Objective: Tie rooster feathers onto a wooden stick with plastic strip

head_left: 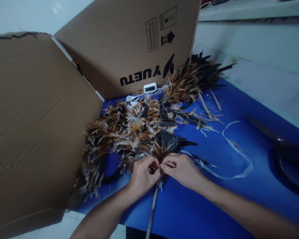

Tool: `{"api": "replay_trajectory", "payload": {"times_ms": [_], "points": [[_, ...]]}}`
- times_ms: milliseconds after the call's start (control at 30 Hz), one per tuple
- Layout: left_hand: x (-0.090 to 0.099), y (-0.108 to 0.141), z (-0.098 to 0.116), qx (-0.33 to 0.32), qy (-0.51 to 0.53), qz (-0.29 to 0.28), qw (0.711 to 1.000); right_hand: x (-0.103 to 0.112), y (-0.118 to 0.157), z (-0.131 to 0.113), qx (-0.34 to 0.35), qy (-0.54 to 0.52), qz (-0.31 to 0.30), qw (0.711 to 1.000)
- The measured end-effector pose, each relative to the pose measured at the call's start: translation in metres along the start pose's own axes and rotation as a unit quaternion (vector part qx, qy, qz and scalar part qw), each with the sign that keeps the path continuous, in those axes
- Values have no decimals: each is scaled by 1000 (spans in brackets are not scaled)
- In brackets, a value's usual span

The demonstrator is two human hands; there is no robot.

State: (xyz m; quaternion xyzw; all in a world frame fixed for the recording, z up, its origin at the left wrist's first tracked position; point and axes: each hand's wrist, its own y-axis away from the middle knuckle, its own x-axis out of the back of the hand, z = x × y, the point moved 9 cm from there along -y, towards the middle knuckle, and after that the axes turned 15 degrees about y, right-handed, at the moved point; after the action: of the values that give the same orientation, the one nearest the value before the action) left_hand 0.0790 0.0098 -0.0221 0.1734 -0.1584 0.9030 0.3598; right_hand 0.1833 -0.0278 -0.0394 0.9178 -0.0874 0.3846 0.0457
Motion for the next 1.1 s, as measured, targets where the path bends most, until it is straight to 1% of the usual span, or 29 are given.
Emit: {"api": "replay_trajectory", "payload": {"times_ms": [167,267,367,467,700,867,1100], "points": [[-5,5,19,-132,-84,-21,987,0,-1,3,-12,8,0,1000],[-10,10,22,-172,-121,-47,976,-1,-1,6,-12,7,0,1000],[-12,12,22,-183,-146,-52,971,-2,-2,9,-8,2,4,1000],[-11,13,23,-187,-156,-37,969,-2,-2,9,-5,4,11,1000],[-10,13,19,-156,-148,-26,976,2,0,4,8,20,23,1000],[-9,11,19,-156,-141,-18,977,4,2,-1,13,30,28,999],[-12,7,16,-158,-174,-32,971,4,3,-1,14,32,22,999]]}}
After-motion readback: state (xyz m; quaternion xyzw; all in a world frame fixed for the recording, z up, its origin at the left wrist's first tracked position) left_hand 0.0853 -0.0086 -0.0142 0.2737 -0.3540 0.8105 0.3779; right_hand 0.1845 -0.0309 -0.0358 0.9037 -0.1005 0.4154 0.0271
